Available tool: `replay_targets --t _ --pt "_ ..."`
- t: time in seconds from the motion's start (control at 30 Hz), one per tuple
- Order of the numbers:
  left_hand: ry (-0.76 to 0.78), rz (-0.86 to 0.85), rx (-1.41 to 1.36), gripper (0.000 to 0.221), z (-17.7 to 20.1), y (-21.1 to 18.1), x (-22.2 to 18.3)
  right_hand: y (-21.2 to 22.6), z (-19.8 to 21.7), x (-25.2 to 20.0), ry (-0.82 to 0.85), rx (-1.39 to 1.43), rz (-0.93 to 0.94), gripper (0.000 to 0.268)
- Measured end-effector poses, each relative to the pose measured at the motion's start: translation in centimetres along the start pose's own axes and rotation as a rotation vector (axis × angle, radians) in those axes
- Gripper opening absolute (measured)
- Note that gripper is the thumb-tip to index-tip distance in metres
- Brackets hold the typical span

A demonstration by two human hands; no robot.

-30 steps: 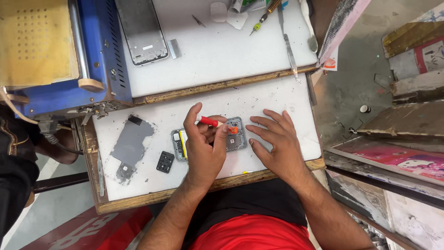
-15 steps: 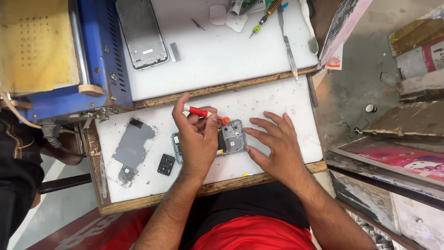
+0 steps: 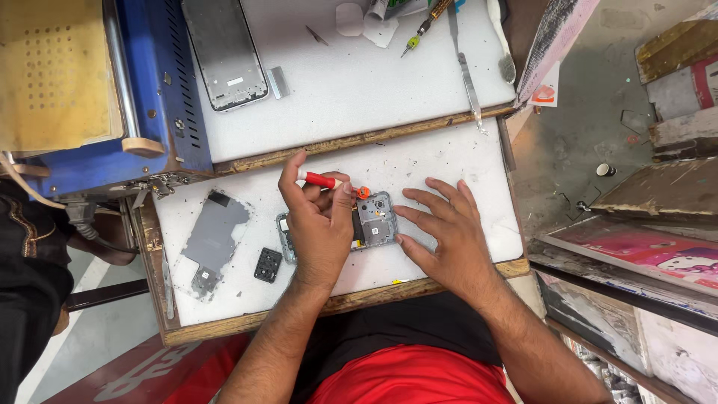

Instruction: The person applies adhesive to the internal frame of a disassembled smartphone, places a metal bracket, and wipes the surface with a cloth. They then apply adhesive to the back cover and attach it to the phone body.

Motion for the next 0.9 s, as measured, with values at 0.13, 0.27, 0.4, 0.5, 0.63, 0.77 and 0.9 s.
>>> replay_targets --t 0.13,0.27,0.4,0.5,0.63,0.77,0.9 --pt "0.004 -0.034 0.040 0.064 0.0 0.5 -0.2 0.0 0.0 0.0 -0.006 -0.008 -0.002 0.043" --pt "0.015 -0.253 0.137 0.058 -0.5 0.3 -0.6 0.0 -0.1 -0.1 -0.005 -0.012 0.006 0.043" --pt "0.109 -0.607 0.327 0.048 -0.7 -1.4 -0.9 -0.1 -0.1 -0.1 0.000 -0.022 0.010 0.043" --pt "0.123 -0.855 0.469 0.052 -0.6 -3.1 -0.9 -0.1 -0.1 -0.1 0.011 -0.034 0.003 0.044" --pt "0.339 -0.709 0.335 0.063 -0.2 -4.5 0.2 0.0 -0.1 -0.1 0.008 -0.015 -0.001 0.044" --pt "0.340 -0.694 0.376 0.056 0.2 -5.1 1.0 0.1 -0.1 -0.1 -0.007 -0.018 0.011 0.041" --pt "0.354 -0.686 0.405 0.056 -0.1 -4.8 1.2 0.3 0.0 0.0 -0.014 -0.012 -0.008 0.040"
Point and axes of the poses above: each hand's wrist, its own x-axis towards the middle knuckle, its own z-axis out of the back of the hand, y = z × x, the point moved 2 cm from there along x, towards the middle knuckle, and after that the axes turned 3 degrees about -y, right-handed, at the moved point
